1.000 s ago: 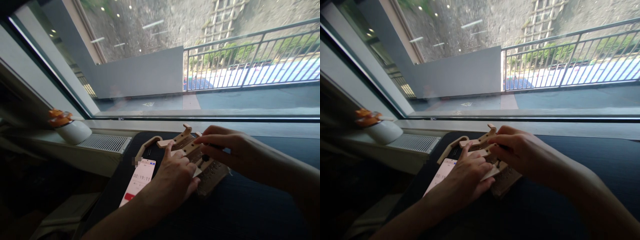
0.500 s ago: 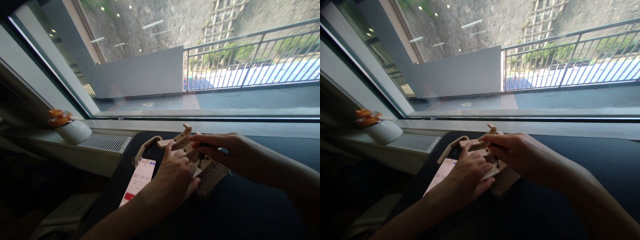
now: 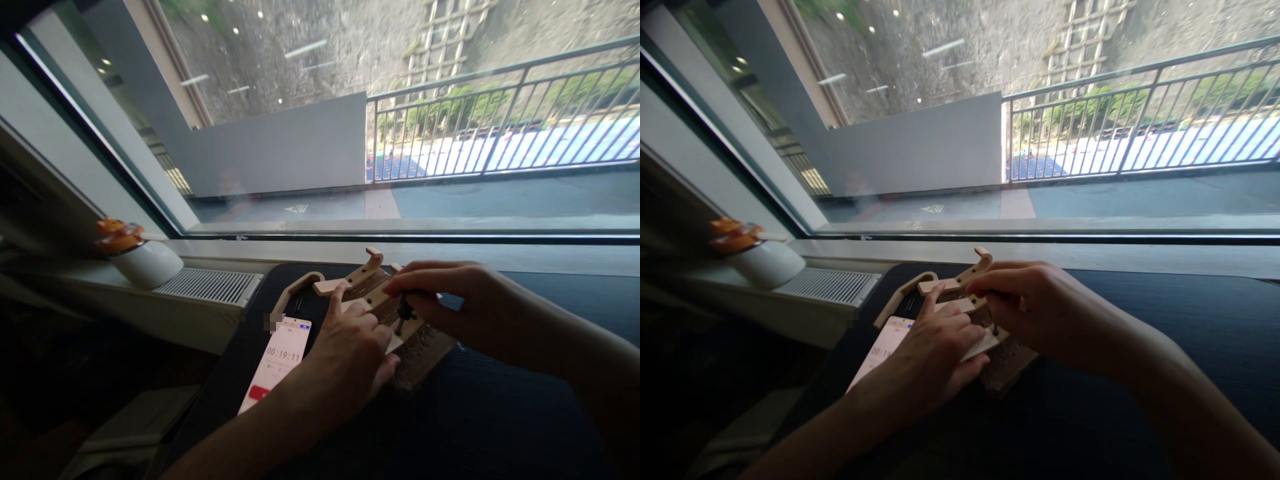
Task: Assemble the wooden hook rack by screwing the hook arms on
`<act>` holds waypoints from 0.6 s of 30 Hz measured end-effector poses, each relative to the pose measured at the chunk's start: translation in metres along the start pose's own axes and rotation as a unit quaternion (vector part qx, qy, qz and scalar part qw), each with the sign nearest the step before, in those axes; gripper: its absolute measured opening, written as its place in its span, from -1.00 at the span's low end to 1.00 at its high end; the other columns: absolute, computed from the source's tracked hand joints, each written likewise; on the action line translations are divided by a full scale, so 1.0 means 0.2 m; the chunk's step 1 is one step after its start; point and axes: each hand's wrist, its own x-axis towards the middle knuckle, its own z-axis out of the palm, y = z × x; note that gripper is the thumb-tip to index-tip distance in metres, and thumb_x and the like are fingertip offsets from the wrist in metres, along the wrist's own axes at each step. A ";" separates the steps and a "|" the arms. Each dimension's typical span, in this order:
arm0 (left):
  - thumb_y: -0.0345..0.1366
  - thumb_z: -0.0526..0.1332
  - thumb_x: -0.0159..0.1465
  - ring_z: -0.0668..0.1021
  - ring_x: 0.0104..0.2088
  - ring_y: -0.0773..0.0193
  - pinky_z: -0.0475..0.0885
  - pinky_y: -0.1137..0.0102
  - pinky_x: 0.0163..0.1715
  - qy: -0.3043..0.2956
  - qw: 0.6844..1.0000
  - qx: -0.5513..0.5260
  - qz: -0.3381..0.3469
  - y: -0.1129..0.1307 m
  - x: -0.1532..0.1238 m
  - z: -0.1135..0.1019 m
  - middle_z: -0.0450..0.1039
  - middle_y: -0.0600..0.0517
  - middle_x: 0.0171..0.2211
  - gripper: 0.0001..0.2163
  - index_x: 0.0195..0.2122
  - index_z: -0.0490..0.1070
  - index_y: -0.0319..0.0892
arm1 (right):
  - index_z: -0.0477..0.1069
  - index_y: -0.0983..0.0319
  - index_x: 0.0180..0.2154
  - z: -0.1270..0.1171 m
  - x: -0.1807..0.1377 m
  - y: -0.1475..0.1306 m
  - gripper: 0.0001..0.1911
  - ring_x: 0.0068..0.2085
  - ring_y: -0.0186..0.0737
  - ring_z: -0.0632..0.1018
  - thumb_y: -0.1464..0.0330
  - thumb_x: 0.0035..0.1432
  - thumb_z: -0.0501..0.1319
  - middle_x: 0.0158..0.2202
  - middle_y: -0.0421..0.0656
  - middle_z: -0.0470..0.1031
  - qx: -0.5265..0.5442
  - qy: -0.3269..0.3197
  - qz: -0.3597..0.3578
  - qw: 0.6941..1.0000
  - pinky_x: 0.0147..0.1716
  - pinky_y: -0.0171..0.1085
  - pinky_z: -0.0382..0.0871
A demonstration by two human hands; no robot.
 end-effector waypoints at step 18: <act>-0.25 0.25 0.36 0.53 -0.08 0.12 -0.02 -0.13 0.34 0.008 1.000 -0.002 0.005 0.00 0.00 0.01 0.56 0.03 -0.27 -0.89 -0.28 0.49 -0.16 | 0.59 0.13 -0.01 -0.02 -0.01 0.05 -0.71 -0.37 -0.18 0.65 0.27 0.29 0.20 -0.27 -0.17 0.70 -0.075 0.009 0.050 0.996 -0.44 -0.32 0.42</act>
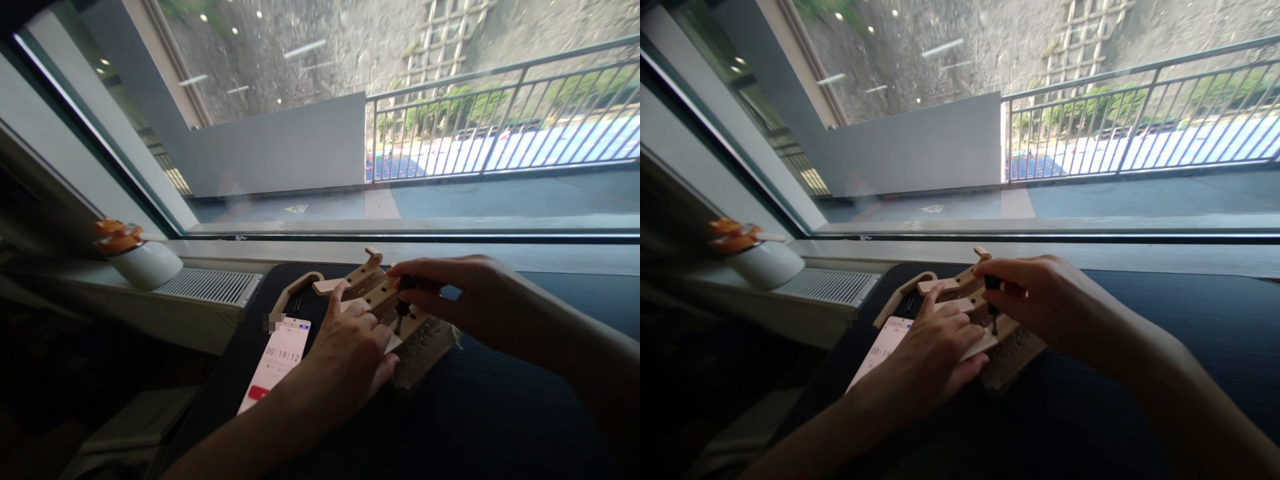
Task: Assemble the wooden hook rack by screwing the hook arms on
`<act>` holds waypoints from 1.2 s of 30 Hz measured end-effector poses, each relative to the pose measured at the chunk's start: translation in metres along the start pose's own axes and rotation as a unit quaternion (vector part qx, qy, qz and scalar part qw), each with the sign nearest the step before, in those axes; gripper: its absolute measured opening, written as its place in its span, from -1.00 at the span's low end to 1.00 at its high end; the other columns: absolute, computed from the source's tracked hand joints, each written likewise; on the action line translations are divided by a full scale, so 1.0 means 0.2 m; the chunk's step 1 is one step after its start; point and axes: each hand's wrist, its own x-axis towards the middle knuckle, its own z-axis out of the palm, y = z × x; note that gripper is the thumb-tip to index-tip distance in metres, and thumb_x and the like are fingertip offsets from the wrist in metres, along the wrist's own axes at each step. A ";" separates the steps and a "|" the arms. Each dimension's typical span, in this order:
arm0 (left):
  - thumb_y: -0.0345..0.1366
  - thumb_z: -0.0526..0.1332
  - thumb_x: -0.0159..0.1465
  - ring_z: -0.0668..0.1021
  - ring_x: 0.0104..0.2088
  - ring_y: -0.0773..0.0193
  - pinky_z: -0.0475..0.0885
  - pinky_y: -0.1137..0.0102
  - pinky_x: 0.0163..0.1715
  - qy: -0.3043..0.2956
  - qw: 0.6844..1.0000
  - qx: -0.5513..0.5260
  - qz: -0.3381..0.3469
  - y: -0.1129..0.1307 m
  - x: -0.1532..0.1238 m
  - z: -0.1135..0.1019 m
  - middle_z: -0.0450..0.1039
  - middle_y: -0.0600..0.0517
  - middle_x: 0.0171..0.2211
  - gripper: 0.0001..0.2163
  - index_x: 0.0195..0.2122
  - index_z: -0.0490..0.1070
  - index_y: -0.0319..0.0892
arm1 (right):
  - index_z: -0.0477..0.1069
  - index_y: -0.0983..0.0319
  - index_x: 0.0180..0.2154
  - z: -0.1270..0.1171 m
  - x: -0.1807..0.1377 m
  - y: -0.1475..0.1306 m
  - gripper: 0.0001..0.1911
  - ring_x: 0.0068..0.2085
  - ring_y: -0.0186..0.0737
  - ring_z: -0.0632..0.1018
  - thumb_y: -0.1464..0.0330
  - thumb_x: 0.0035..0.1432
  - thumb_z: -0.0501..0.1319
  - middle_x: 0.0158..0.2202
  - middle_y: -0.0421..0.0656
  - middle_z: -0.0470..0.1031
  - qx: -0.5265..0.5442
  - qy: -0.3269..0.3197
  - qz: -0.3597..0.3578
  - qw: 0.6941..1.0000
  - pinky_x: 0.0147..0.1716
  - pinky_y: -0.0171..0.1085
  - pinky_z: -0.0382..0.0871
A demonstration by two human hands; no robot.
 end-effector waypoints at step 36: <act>-0.25 0.25 0.36 0.51 0.06 0.05 -0.06 -0.15 0.35 -0.007 1.000 -0.011 -0.012 0.00 0.00 0.00 0.59 -0.04 -0.18 -0.89 -0.23 0.51 -0.16 | 0.49 0.00 0.10 -0.01 -0.01 -0.05 -0.67 0.03 -0.24 0.58 0.36 0.36 0.16 0.06 -0.20 0.56 0.117 -0.062 -0.091 0.987 -0.02 -0.38 0.42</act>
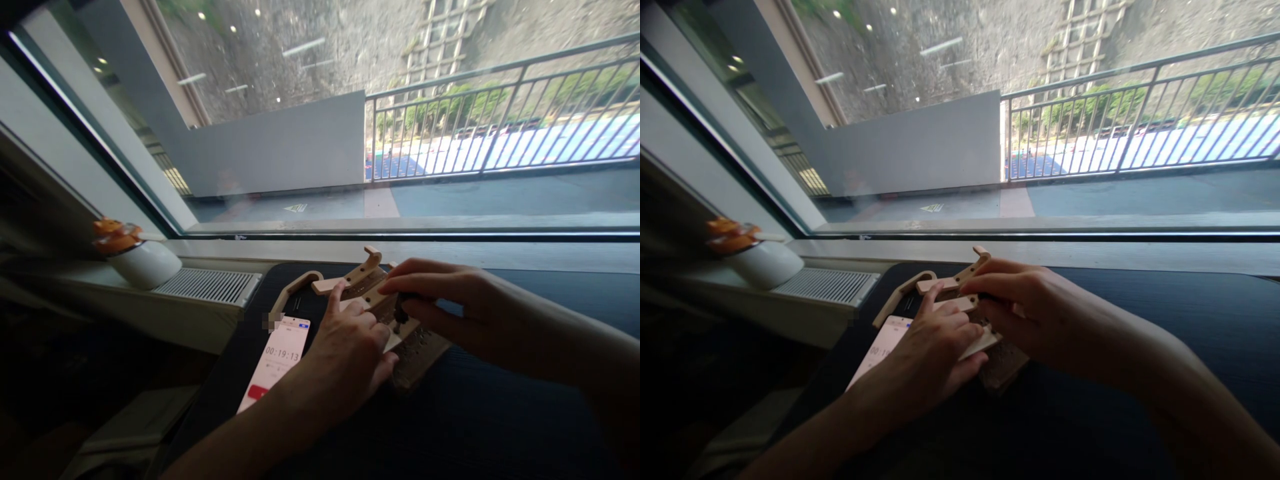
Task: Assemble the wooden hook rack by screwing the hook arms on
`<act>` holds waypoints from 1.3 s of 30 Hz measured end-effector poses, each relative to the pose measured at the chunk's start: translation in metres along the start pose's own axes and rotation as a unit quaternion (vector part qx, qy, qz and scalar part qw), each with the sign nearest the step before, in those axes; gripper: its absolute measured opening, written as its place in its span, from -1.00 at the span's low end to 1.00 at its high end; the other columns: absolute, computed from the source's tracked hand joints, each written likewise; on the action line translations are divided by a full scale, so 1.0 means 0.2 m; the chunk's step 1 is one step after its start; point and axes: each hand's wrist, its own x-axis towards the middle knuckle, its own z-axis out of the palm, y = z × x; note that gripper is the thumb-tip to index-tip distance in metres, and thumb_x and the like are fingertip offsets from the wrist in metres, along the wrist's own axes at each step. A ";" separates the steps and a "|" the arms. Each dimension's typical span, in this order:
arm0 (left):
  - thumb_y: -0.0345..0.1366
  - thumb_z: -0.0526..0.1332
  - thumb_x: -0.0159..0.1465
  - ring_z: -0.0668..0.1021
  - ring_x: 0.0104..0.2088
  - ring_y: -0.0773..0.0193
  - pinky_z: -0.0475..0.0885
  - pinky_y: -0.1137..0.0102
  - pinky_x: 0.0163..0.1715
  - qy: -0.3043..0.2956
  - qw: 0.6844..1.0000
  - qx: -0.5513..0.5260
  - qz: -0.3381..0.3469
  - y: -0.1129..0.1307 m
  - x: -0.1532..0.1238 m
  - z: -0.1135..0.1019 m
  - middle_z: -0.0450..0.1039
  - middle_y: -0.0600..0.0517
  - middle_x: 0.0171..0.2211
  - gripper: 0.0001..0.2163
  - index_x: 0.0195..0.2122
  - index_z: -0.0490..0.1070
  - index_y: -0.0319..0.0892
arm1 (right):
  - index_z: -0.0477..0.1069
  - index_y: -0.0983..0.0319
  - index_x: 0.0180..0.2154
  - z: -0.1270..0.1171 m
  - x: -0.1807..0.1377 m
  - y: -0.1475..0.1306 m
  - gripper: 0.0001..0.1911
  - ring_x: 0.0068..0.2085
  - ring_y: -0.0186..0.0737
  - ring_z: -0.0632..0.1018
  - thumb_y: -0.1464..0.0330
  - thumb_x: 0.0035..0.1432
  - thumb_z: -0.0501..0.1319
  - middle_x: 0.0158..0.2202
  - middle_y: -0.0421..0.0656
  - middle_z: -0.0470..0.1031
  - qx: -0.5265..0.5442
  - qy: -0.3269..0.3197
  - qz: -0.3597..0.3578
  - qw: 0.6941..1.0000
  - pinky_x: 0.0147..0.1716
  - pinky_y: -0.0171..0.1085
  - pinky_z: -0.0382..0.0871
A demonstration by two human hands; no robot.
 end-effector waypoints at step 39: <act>-0.23 0.27 0.35 0.54 -0.08 0.10 -0.05 -0.16 0.34 0.006 1.000 0.023 0.018 -0.02 0.01 0.03 0.54 0.03 -0.33 -0.85 -0.32 0.49 -0.18 | 0.58 0.14 -0.13 -0.02 0.00 0.03 -0.79 -0.36 -0.25 0.59 0.34 0.30 0.18 -0.26 -0.17 0.63 -0.134 0.093 0.063 0.985 -0.41 -0.32 0.39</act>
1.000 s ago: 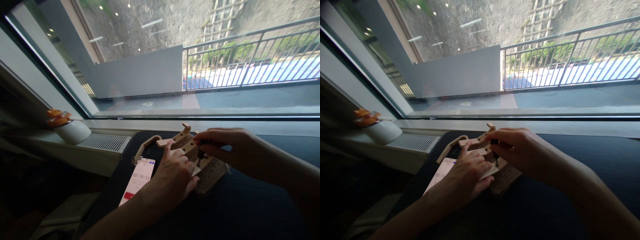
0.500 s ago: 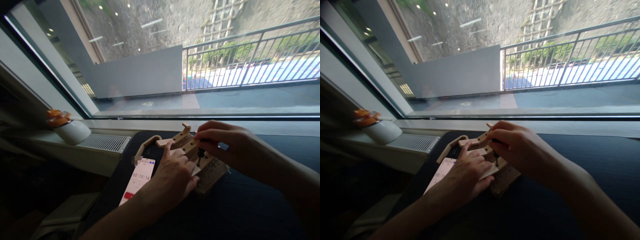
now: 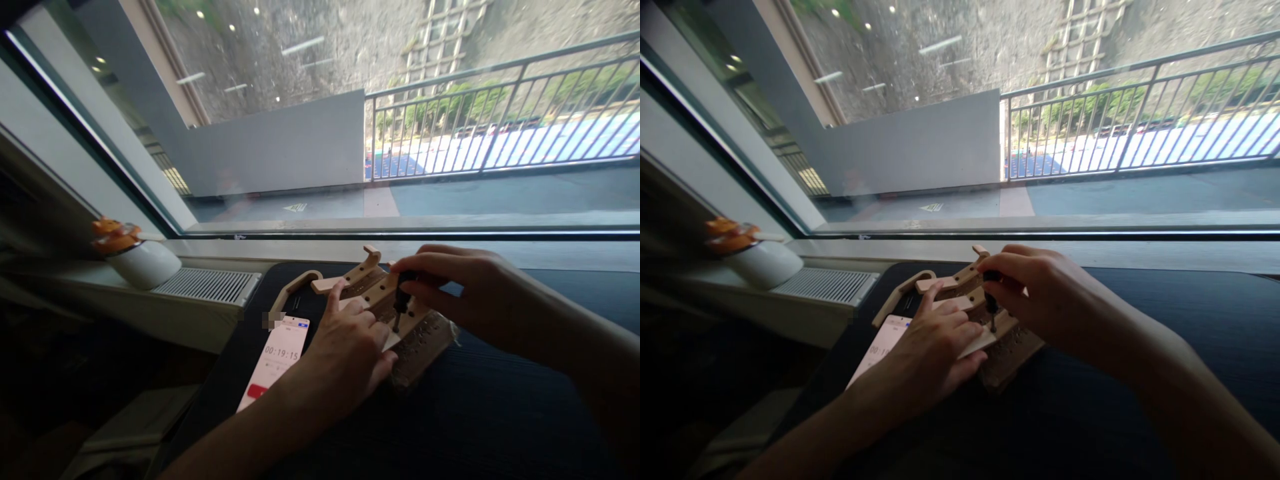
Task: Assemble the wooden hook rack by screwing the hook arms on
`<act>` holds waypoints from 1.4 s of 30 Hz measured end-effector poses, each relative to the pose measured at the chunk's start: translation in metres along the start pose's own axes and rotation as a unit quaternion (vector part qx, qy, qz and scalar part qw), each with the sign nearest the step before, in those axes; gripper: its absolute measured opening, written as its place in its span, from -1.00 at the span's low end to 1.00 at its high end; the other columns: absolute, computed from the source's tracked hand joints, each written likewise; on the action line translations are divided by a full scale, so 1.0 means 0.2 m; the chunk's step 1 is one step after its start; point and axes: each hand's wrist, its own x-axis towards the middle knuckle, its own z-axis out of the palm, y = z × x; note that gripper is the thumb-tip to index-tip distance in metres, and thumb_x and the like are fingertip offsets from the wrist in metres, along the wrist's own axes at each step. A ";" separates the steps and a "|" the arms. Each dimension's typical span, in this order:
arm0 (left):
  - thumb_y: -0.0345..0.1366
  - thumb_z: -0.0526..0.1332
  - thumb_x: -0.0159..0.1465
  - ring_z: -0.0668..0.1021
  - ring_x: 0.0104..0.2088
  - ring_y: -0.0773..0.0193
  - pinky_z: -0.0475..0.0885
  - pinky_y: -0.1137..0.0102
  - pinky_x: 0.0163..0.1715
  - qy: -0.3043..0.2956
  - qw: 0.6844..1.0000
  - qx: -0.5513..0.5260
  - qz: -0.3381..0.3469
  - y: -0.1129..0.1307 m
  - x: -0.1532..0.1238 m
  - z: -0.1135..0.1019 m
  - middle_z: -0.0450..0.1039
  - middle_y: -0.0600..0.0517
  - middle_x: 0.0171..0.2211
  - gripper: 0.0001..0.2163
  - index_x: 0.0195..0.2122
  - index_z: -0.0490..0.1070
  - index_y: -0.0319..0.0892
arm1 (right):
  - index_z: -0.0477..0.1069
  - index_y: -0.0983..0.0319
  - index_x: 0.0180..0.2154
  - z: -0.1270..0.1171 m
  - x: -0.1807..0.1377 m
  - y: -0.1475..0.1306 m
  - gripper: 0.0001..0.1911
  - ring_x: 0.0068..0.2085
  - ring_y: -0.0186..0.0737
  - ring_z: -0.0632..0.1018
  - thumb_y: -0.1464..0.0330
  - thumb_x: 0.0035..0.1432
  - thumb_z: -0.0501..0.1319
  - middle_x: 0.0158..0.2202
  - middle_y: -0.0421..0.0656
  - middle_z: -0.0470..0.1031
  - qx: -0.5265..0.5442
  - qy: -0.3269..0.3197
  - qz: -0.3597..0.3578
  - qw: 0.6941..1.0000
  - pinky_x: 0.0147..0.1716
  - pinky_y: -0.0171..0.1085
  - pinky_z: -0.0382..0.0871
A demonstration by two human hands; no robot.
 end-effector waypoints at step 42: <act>-0.24 0.25 0.36 0.55 -0.08 0.09 -0.01 -0.12 0.36 0.017 1.000 -0.007 -0.003 0.01 -0.02 -0.02 0.54 0.03 -0.32 -0.86 -0.32 0.48 -0.17 | 0.54 0.02 0.06 0.02 -0.01 0.00 -0.64 -0.16 -0.20 0.66 0.42 0.31 0.15 -0.07 -0.21 0.66 0.061 -0.045 -0.044 0.996 -0.22 -0.34 0.50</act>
